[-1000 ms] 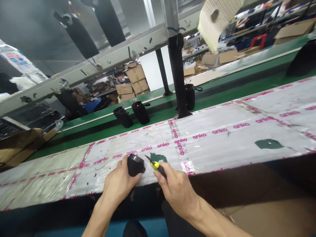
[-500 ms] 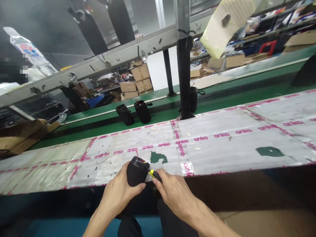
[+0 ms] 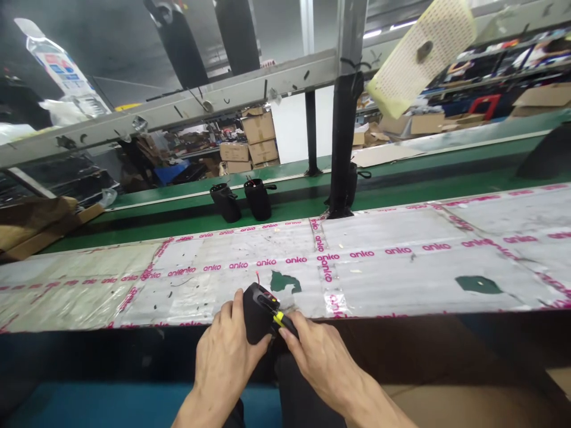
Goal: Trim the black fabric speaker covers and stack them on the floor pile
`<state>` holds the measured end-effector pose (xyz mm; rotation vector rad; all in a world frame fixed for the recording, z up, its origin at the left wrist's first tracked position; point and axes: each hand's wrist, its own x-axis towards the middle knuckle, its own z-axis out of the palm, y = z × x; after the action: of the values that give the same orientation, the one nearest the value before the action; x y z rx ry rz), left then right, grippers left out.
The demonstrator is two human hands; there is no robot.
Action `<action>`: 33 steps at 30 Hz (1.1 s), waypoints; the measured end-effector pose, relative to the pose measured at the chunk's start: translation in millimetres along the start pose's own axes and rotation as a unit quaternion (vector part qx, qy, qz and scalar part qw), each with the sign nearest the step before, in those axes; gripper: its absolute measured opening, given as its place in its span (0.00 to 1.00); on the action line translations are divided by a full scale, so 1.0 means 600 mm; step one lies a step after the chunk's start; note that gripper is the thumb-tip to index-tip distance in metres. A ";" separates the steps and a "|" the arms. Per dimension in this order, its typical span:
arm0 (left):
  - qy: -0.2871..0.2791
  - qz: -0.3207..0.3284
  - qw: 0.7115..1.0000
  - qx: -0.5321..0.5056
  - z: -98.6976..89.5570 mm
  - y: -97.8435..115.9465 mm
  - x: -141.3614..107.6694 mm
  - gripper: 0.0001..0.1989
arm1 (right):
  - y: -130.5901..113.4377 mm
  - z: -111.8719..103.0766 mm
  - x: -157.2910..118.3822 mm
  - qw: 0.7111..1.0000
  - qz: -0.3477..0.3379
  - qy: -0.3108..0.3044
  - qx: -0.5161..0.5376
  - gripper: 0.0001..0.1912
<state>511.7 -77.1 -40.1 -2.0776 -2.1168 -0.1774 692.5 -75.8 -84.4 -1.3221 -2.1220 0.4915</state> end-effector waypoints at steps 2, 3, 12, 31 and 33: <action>-0.005 -0.003 1.000 -0.021 -0.001 -0.005 0.000 0.43 | 0.000 0.001 -0.003 1.000 -0.008 0.012 0.003 0.12; -0.007 -0.008 0.999 -0.039 -0.005 -0.012 0.003 0.43 | 0.001 0.001 -0.004 1.000 -0.009 0.024 0.007 0.12; 0.216 -0.244 0.883 -0.337 -0.070 -0.223 0.177 0.48 | 0.002 -0.023 0.075 0.997 -0.024 0.056 0.044 0.12; 0.219 -0.337 0.825 -0.398 0.117 -0.340 0.234 0.49 | -0.096 0.083 0.764 0.982 -0.119 0.027 -0.141 0.15; 0.237 -0.312 0.829 -0.399 0.119 -0.338 0.230 0.51 | -0.093 0.091 0.755 0.983 -0.120 0.023 -0.136 0.11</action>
<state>304.2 67.7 -75.2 -1.2267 -2.4848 -1.7095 466.4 306.6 34.9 -1.1818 -2.3311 0.0702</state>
